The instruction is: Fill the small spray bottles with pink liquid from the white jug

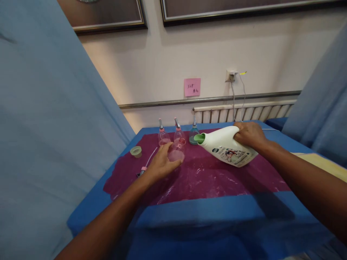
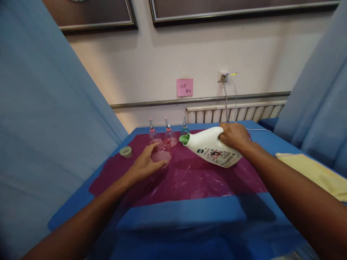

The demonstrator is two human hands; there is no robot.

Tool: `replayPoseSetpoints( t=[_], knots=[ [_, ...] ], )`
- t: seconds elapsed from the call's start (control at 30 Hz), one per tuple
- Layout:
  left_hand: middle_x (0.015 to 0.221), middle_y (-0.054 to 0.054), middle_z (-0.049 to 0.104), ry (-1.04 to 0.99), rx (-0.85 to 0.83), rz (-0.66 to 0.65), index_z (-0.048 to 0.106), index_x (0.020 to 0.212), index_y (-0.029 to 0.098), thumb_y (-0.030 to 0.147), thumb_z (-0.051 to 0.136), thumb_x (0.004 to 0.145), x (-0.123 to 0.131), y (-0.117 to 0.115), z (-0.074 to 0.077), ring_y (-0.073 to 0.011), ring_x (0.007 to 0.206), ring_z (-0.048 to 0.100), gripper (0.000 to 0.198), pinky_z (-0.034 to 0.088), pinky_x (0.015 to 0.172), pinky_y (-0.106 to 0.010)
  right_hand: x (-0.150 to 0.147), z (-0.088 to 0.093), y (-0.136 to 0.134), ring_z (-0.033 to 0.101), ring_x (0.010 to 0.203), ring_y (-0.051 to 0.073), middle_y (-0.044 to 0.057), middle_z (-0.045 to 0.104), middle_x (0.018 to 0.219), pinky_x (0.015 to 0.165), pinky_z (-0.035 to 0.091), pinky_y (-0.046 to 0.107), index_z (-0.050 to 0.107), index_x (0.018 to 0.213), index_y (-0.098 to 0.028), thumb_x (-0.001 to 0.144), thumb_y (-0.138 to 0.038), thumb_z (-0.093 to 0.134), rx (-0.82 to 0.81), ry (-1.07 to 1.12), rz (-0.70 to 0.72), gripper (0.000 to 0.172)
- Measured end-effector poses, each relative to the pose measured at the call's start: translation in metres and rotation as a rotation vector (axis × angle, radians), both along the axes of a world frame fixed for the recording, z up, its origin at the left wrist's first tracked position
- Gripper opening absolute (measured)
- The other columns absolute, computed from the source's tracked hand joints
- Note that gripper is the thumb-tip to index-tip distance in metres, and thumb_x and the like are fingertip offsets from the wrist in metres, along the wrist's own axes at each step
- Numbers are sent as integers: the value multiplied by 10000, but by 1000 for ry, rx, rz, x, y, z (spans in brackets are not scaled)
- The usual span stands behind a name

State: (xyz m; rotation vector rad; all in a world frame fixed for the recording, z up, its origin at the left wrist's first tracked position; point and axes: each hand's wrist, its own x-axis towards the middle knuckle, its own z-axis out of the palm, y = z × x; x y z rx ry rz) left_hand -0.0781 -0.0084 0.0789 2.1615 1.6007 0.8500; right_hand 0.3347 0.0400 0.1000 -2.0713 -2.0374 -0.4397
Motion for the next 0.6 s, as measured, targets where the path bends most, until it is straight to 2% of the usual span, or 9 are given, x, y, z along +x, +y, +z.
replayPoseSetpoints(
  t=[0.23, 0.4, 0.6],
  knots=[
    [1635, -186, 620, 75, 3, -41, 575, 1613, 216, 461, 809, 860, -6, -6, 6, -412, 1525, 617, 826, 519, 1286, -580, -21, 14, -1, 790, 1021, 364, 160, 856, 1124, 740, 432, 384, 815, 1211, -234, 1027, -370, 535, -90, -65, 32, 362],
    [1642, -162, 628, 115, 38, -86, 600, 1588, 264, 449, 828, 844, -10, -6, 5, -421, 1539, 604, 800, 509, 1298, -603, -27, 17, 1, 791, 1026, 361, 168, 850, 1123, 753, 444, 378, 824, 1236, -237, 1045, -414, 527, -112, -70, 33, 394],
    [1625, -192, 620, 211, 52, -115, 566, 1615, 223, 429, 820, 860, -10, -2, 8, -440, 1531, 595, 823, 500, 1294, -626, -29, 18, 5, 789, 1041, 361, 172, 842, 1133, 747, 438, 368, 820, 1264, -232, 1045, -416, 520, -145, -99, 51, 415]
  ],
)
